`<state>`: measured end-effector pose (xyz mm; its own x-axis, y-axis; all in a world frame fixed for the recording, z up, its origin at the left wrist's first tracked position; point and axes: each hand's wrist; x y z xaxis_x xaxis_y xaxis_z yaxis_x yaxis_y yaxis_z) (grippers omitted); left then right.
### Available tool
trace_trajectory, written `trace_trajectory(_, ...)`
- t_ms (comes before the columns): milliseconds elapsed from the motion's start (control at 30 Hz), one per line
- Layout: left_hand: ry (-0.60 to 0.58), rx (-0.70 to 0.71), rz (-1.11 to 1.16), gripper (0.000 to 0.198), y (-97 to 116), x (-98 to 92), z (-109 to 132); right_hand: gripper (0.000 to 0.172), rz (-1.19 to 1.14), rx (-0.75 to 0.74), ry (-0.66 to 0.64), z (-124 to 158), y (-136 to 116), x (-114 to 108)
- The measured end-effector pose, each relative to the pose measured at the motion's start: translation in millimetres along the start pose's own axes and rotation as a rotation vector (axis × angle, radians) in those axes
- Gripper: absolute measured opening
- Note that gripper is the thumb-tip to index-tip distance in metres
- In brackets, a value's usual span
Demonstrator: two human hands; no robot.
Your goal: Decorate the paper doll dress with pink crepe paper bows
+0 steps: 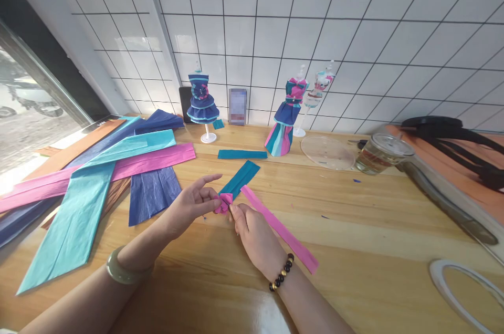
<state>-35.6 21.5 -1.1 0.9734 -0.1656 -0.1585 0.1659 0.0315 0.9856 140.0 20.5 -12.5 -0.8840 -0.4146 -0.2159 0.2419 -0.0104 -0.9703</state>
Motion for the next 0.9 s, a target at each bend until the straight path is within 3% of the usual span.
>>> trace_trajectory(367, -0.018, -0.004, 0.106, 0.057, 2.5, 3.3, 1.8, 0.042, -0.030, -0.031, 0.020, -2.6, 3.4, 0.9)
trace_trajectory(567, 0.002, -0.017, 0.099, 0.065, 2.0, 7.9, 1.6, 0.041, -0.042, -0.001, 0.027, -0.3, 1.4, 1.9)
trace_trajectory(900, 0.040, -0.013, 0.057, 0.059, -3.6, 7.9, 0.0, 0.043, -0.028, 0.006, 0.036, -1.2, 1.0, 2.7)
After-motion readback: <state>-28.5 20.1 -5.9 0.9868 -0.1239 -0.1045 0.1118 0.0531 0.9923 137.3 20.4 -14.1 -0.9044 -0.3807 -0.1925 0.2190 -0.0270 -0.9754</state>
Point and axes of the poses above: each hand's wrist, its own z-axis away from the middle knuckle, its own x-axis out of the palm, y = z × x, and after that the axes turned 13 degrees about -z, right-handed
